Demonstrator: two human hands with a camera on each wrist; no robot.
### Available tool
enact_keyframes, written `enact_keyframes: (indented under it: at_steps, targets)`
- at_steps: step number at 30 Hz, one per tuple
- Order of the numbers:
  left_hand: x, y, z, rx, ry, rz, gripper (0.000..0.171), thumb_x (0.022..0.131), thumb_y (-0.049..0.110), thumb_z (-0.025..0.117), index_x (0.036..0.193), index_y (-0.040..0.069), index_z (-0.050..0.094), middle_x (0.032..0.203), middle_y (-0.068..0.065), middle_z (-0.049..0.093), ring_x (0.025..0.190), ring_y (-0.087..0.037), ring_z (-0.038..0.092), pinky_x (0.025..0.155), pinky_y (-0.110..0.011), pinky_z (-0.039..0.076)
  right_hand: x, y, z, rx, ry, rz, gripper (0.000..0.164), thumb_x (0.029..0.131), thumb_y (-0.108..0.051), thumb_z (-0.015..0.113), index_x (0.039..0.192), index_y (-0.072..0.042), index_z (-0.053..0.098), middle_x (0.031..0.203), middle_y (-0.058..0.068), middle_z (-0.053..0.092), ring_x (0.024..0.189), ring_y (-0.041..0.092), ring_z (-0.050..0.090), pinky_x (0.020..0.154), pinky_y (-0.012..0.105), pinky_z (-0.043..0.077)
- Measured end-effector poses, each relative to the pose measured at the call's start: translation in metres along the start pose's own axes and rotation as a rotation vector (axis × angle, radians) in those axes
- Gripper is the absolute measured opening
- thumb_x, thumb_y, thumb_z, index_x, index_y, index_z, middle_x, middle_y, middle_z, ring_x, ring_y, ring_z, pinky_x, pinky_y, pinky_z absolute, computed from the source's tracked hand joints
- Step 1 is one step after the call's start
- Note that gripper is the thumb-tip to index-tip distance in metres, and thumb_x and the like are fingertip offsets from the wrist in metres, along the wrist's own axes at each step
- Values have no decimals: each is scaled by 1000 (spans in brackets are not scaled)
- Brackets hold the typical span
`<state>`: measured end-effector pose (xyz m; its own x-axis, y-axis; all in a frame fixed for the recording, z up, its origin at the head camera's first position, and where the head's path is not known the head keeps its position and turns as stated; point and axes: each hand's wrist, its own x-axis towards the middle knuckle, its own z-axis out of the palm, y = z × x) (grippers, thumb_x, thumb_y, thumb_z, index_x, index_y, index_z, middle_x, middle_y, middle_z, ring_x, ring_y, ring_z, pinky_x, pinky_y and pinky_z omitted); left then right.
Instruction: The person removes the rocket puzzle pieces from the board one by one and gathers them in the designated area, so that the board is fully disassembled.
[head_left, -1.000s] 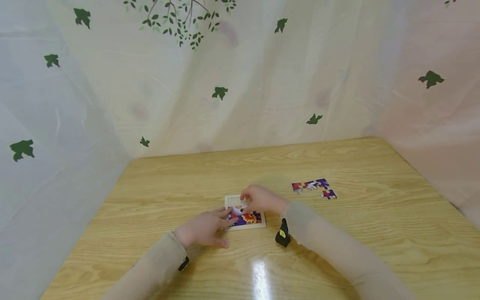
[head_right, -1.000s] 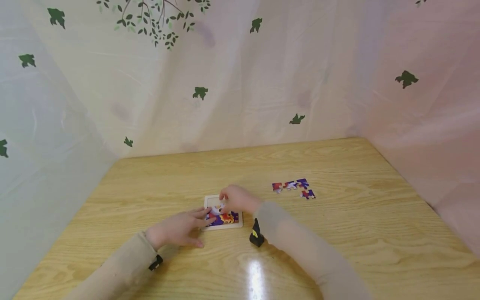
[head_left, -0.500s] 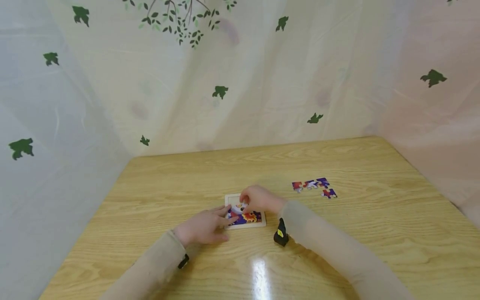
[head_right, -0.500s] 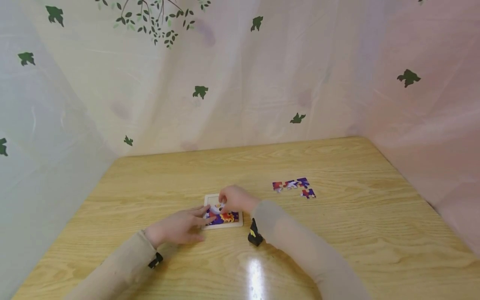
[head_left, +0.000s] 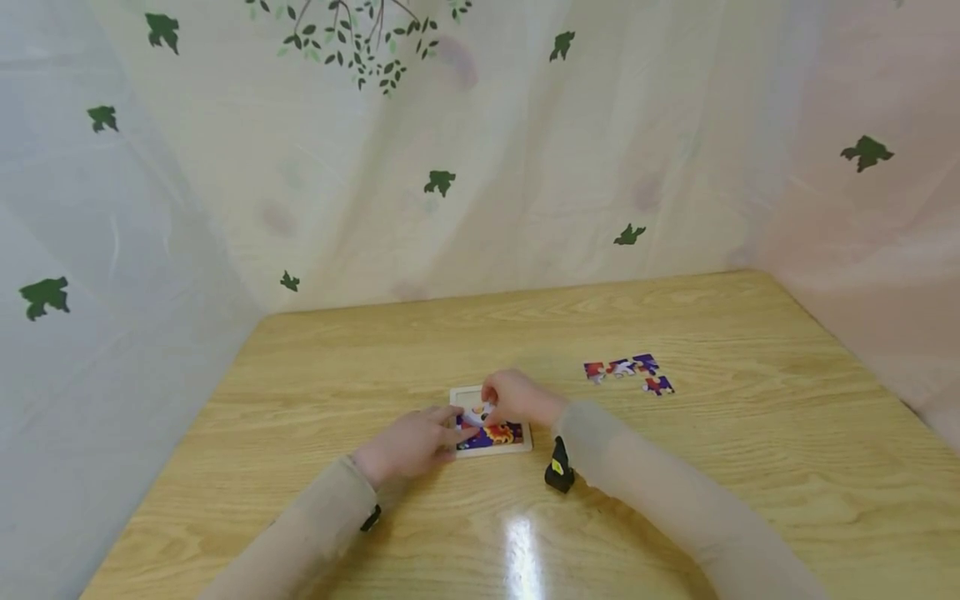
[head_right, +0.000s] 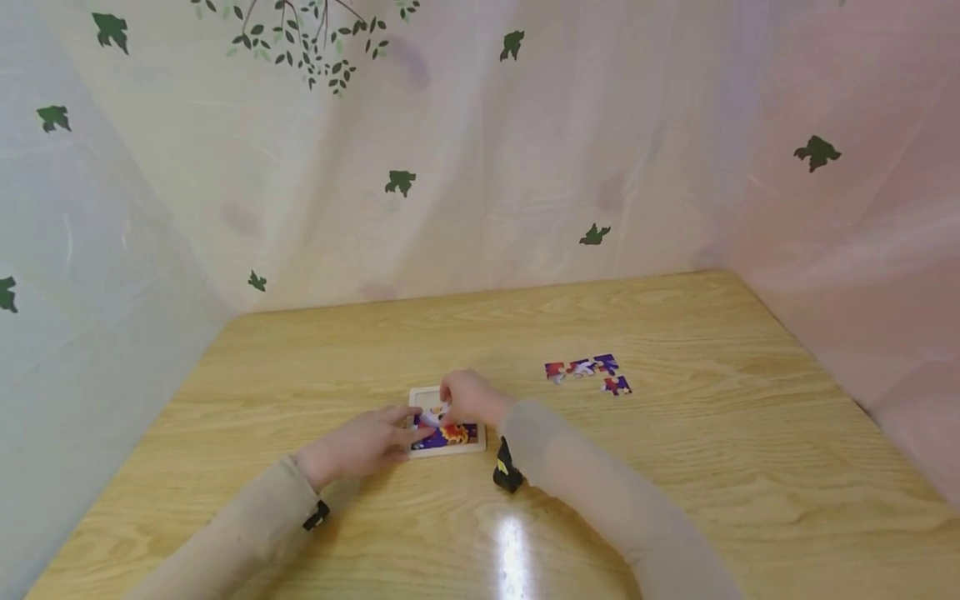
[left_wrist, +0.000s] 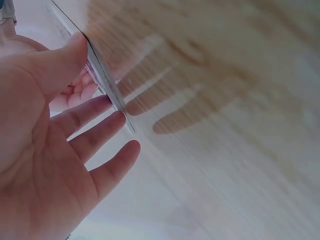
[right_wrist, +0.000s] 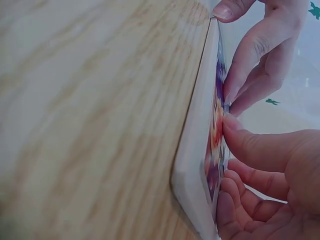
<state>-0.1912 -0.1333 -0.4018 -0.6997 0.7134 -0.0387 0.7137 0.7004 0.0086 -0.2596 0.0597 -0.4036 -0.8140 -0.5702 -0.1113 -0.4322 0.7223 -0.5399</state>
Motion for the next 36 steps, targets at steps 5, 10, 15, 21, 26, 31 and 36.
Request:
enact_keyframes:
  at_steps: [5, 10, 15, 21, 26, 31, 36]
  targets:
    - [0, 2, 0, -4, -16, -18, 41, 90, 20, 64, 130, 17, 59, 139, -21, 47, 119, -36, 55, 99, -45, 47, 2, 0, 1, 7, -2, 13, 22, 76, -12, 80, 88, -5, 62, 76, 0, 52, 70, 13, 47, 64, 24, 41]
    - [0, 4, -2, 6, -27, -27, 41, 90, 19, 64, 131, 17, 59, 140, -21, 46, 123, -37, 51, 100, -46, 45, 2, 0, 2, 12, -10, 34, 23, 76, -13, 79, 89, -6, 61, 79, 1, 53, 72, 14, 48, 65, 25, 43]
    - [0, 6, -3, -1, -40, -42, 41, 91, 20, 63, 132, 17, 58, 142, -19, 45, 125, -35, 49, 103, -45, 43, 1, -1, 1, 29, -15, 47, 23, 77, -12, 79, 89, -6, 60, 80, 1, 53, 73, 15, 48, 67, 27, 44]
    - [-1, 8, -4, -58, -70, -73, 42, 92, 17, 61, 134, 16, 55, 147, -15, 41, 128, -35, 45, 104, -45, 42, 0, -1, 1, 25, -18, 41, 23, 78, -12, 78, 89, -7, 58, 81, 2, 54, 74, 15, 48, 68, 27, 44]
    - [-2, 10, -4, -113, -94, -98, 42, 93, 16, 59, 135, 15, 53, 151, -12, 36, 131, -37, 42, 103, -47, 42, 0, 1, 3, 24, -18, 24, 23, 78, -12, 78, 89, -7, 58, 82, 1, 55, 75, 14, 49, 70, 27, 45]
    - [-1, 9, -3, -90, -81, -84, 42, 93, 16, 60, 135, 15, 54, 148, -13, 40, 129, -37, 44, 103, -47, 43, 2, 4, 4, 30, -8, 2, 24, 77, -11, 78, 89, -8, 57, 82, 1, 55, 75, 14, 49, 71, 26, 46]
    - [1, 9, -4, -73, -58, -59, 42, 91, 15, 62, 133, 13, 55, 146, -14, 43, 126, -37, 47, 103, -47, 42, 1, 6, 2, 57, 5, -37, 27, 75, -9, 80, 87, -8, 56, 80, 0, 55, 74, 12, 49, 69, 24, 44]
